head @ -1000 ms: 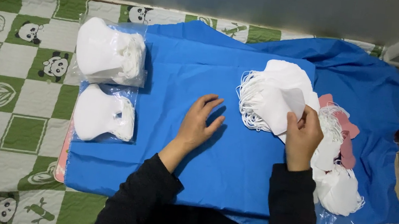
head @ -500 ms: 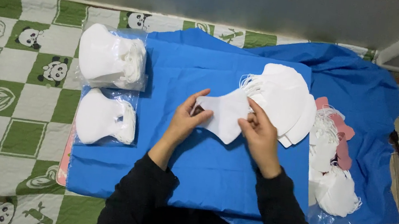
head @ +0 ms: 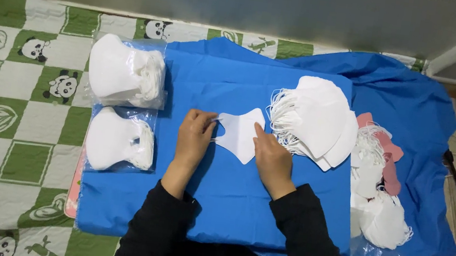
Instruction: Organizing and placing individual face masks into plastic packaging bags.
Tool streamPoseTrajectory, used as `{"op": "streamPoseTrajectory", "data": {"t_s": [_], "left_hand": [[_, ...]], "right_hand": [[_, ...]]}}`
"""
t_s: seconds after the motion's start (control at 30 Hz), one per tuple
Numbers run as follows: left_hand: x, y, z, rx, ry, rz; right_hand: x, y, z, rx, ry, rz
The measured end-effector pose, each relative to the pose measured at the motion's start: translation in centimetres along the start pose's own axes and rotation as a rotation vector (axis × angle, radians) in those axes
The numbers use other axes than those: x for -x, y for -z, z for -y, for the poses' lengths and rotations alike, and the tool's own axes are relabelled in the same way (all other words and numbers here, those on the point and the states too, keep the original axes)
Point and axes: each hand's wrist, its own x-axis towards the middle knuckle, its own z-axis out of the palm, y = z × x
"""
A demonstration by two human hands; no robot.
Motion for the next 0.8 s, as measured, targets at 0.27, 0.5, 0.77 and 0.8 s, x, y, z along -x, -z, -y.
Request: {"op": "streamPoseTrajectory", "data": {"t_s": [0.27, 0.5, 0.77, 0.8], "left_hand": [[-0.2, -0.9, 1.8, -0.050, -0.066, 0.003], [-0.1, 0.1, 2.2, -0.057, 0.022, 0.022], [0.0, -0.9, 2.8, -0.317, 0.043, -0.020], [0.1, -0.9, 2.6, -0.334, 0.057, 0.003]], "right_hand": [[0.2, -1.0, -0.1, 0.141, 0.067, -0.002], [0.3, 0.0, -0.4, -0.069, 0.074, 0.089], [-0.5, 1.8, -0.3, -0.303, -0.039, 0.059], [-0.2, 1.7, -0.6, -0.410, -0.106, 0.042]]}}
